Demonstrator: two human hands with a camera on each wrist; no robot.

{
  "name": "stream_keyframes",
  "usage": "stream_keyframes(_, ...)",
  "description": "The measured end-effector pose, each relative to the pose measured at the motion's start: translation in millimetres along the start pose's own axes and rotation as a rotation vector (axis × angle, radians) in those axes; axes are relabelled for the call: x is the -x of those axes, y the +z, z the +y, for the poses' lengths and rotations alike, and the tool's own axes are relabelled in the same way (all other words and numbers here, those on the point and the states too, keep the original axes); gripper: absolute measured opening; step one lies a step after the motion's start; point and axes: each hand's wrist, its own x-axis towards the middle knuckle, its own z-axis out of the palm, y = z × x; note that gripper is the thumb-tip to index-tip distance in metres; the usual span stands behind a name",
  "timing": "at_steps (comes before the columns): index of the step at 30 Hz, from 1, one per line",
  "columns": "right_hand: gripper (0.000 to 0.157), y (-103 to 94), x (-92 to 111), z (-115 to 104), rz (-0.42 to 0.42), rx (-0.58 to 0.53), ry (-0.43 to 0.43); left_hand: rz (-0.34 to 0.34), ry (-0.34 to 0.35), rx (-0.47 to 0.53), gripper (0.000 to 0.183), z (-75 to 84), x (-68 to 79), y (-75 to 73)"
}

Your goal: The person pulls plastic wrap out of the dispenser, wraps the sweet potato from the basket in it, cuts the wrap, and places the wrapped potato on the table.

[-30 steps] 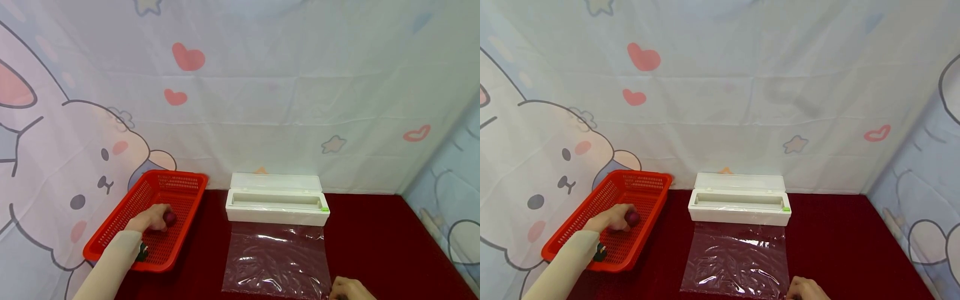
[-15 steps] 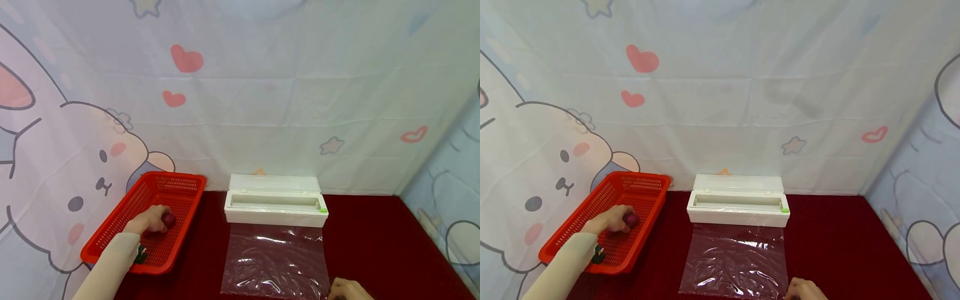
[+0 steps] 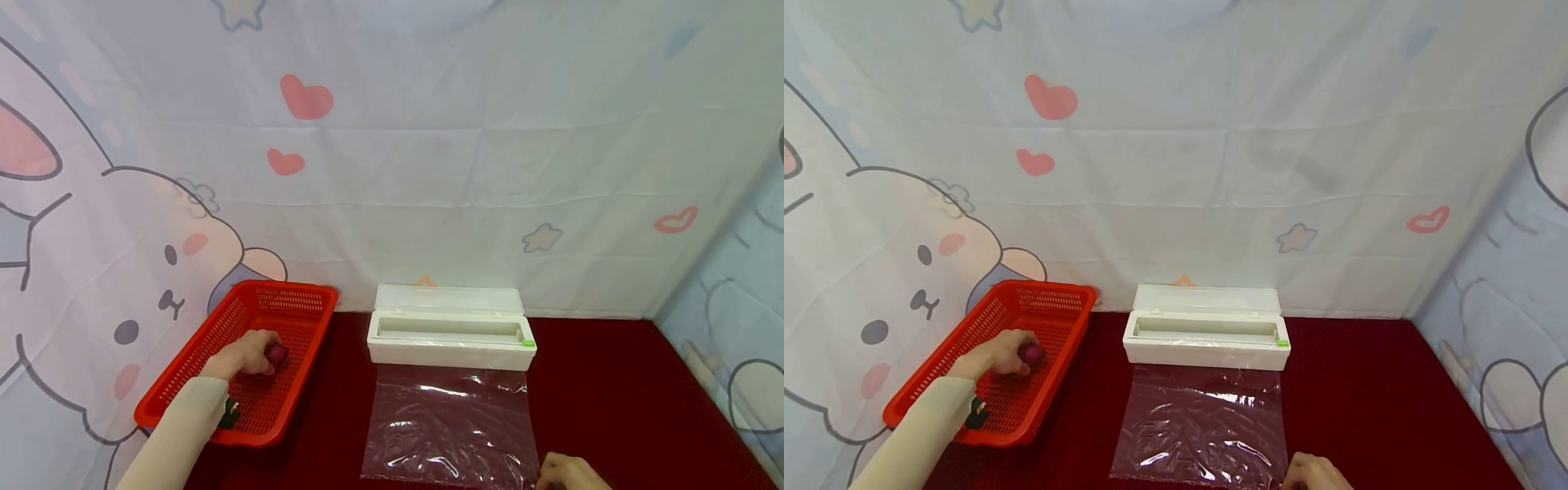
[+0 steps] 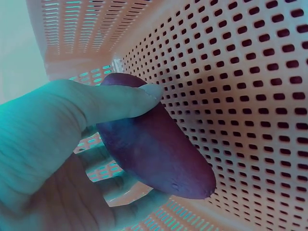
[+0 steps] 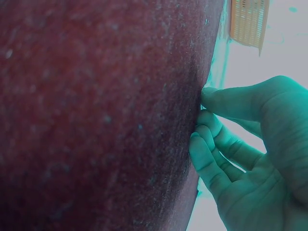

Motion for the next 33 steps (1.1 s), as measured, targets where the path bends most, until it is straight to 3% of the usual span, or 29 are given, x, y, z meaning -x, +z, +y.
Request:
stream_keyframes(3, 0.012, 1.1, 0, 4, 0.015, 0.015, -0.043, 0.005, 0.005, 0.006, 0.047, 1.1, 0.8, -2.2)
stream_keyframes(11, 0.013, 0.4, 0, 5, 0.027, 0.026, -0.044, 0.028, 0.031, 0.019, 0.051, 5.2, 3.6, -8.2)
stream_keyframes(31, 0.016, -1.3, 1, -2, -0.022, -0.01, 0.084, 0.103, 0.116, 0.005, 0.047, 14.2, 12.7, -15.2)
stream_keyframes(33, 0.016, -1.4, 0, -1, -0.017, 0.001, 0.066, 0.116, 0.13, 0.004, 0.046, 16.2, 13.9, -16.3)
